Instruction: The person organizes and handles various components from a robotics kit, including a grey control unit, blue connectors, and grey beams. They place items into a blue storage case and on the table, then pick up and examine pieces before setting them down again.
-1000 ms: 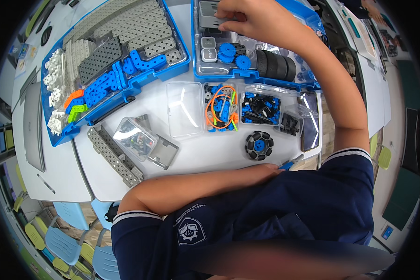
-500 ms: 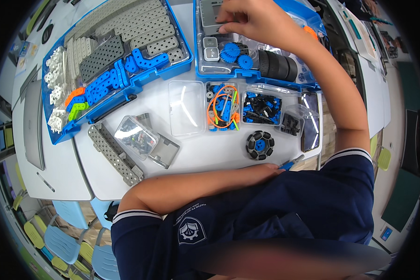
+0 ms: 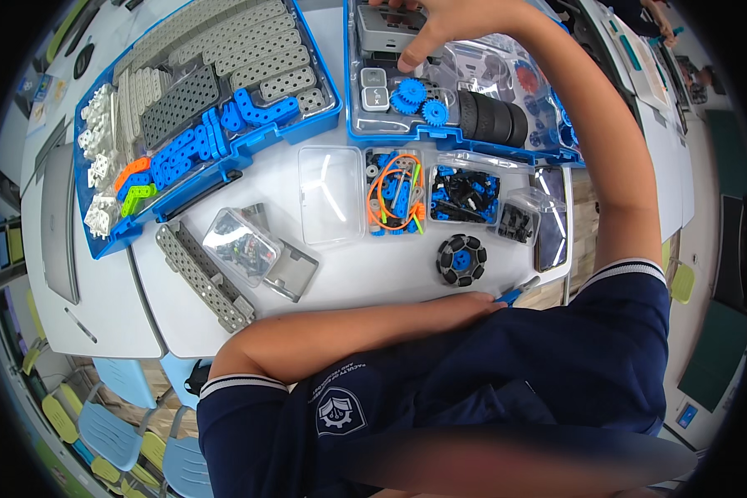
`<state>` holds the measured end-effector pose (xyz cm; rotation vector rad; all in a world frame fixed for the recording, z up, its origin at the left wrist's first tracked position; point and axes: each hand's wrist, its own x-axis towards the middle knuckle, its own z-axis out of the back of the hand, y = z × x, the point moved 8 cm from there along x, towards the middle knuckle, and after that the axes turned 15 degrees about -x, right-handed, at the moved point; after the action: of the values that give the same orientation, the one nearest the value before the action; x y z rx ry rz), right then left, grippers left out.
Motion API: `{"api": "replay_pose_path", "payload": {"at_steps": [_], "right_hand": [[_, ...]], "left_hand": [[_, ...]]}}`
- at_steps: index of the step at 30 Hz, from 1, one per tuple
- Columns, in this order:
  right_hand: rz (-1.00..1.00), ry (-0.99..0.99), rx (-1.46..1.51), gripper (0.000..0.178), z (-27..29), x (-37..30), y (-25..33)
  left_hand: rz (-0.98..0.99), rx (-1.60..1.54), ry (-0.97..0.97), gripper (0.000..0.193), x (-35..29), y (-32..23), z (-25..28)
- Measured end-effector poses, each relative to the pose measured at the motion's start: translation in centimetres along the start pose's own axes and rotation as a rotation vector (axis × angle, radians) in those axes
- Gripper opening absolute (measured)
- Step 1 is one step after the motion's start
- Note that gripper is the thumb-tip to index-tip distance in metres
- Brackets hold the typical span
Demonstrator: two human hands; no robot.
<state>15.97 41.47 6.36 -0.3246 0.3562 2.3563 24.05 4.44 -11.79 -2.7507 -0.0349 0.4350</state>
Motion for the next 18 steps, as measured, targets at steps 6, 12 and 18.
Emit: {"api": "replay_pose_path", "payload": {"at_steps": [6, 12, 18], "right_hand": [[-0.009, -0.109, 0.021, 0.097, -0.6, 0.6, -0.5], [0.000, -0.095, -0.019, 0.098, -0.5, 0.8, -0.3], [-0.072, -0.134, 0.251, 0.102, 1.9, -0.5, -1.6]], "left_hand": [[0.003, -0.018, -0.017, 0.043, -0.3, -0.3, -0.3], [-0.072, 0.004, -0.023, 0.049, -0.3, -0.5, -0.6], [-0.051, 0.019, -0.012, 0.045, 0.1, -0.2, -0.1]]}}
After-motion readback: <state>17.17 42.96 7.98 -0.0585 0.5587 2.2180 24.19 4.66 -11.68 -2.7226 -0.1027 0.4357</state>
